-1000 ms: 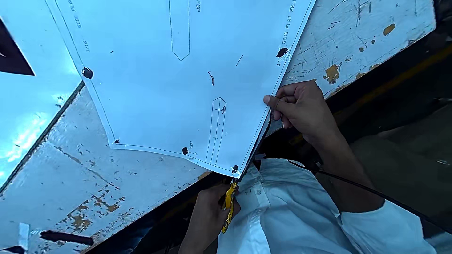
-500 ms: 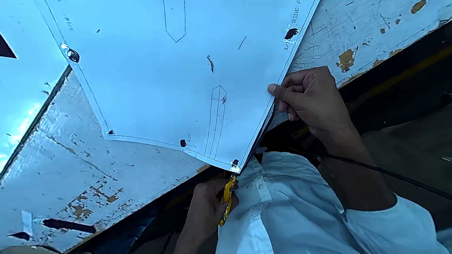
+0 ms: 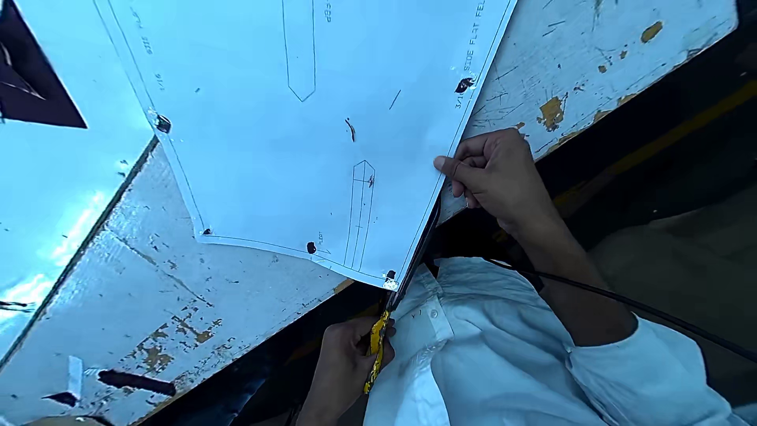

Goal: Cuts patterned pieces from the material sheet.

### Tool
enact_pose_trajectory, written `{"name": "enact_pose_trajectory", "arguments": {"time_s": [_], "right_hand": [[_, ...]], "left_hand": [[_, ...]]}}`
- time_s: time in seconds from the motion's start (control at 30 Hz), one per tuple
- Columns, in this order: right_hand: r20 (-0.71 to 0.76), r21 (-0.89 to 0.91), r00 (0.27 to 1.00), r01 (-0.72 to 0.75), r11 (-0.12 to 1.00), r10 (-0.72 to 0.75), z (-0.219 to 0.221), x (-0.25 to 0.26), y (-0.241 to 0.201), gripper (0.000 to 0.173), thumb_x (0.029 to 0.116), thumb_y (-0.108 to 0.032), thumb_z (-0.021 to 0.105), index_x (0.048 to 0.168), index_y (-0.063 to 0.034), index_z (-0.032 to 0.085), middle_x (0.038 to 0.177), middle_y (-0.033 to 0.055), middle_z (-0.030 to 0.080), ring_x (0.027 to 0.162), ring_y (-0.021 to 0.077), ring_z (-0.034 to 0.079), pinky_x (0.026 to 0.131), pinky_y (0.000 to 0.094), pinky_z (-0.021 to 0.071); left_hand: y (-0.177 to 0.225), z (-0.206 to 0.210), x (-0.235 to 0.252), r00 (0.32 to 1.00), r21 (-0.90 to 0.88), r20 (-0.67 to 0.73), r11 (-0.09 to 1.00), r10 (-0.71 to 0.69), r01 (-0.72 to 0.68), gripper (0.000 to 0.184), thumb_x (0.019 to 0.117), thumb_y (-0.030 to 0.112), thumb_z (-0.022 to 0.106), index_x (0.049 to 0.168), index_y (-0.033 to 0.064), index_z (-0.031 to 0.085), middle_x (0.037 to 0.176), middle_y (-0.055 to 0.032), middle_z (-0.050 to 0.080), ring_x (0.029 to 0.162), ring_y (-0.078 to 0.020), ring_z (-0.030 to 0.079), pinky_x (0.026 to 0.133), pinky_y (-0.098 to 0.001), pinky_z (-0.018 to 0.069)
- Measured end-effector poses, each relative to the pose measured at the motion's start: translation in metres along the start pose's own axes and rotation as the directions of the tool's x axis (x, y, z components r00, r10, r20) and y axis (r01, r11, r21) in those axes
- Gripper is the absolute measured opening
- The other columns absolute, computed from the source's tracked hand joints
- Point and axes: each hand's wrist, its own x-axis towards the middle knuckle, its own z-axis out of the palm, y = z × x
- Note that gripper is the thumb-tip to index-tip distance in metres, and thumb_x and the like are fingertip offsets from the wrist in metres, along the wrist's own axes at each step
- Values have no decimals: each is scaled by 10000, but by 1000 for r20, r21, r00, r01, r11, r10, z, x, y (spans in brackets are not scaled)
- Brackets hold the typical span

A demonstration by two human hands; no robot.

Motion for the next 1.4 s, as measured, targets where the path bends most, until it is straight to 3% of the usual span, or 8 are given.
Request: {"name": "enact_pose_trajectory", "arguments": {"time_s": [0.2, 0.4, 1.07, 1.4], "right_hand": [[22, 1, 1000, 4, 1000, -4, -2, 1, 1, 209, 961, -196, 729, 823, -45, 690, 564, 1, 627, 410, 55, 523, 401, 217, 443], [32, -17, 999, -1, 1000, 2, -3, 3, 3, 217, 967, -217, 726, 826, -55, 697, 570, -5, 630, 412, 58, 530, 403, 221, 450], [32, -36, 999, 0, 999, 1, -3, 3, 1, 231, 970, -227, 723, 815, -59, 687, 561, -11, 623, 407, 51, 530, 398, 218, 454], [25, -33, 1000, 10, 999, -9, -3, 3, 2, 231, 967, -218, 725, 807, -56, 686, 565, -9, 624, 408, 49, 525, 399, 208, 445]], "left_hand": [[4, 2, 2, 999, 70, 21, 997, -30, 28, 297, 830, 197, 672, 1089, 89, 771, 1010, 41, 782, 787, -5, 713, 658, -179, 592], [14, 7, 10, 1000, 46, -2, 999, -27, 27, 279, 834, 220, 676, 1063, 94, 774, 992, 41, 783, 743, -2, 701, 609, -165, 568], [9, 6, 18, 999, 0, 24, 999, -35, 35, 228, 839, 197, 705, 1033, 111, 787, 956, 42, 787, 721, -27, 706, 605, -183, 574], [9, 5, 18, 999, 21, 39, 999, -27, 26, 240, 845, 251, 696, 1035, 133, 782, 938, 60, 775, 719, -21, 696, 605, -187, 574]]}}
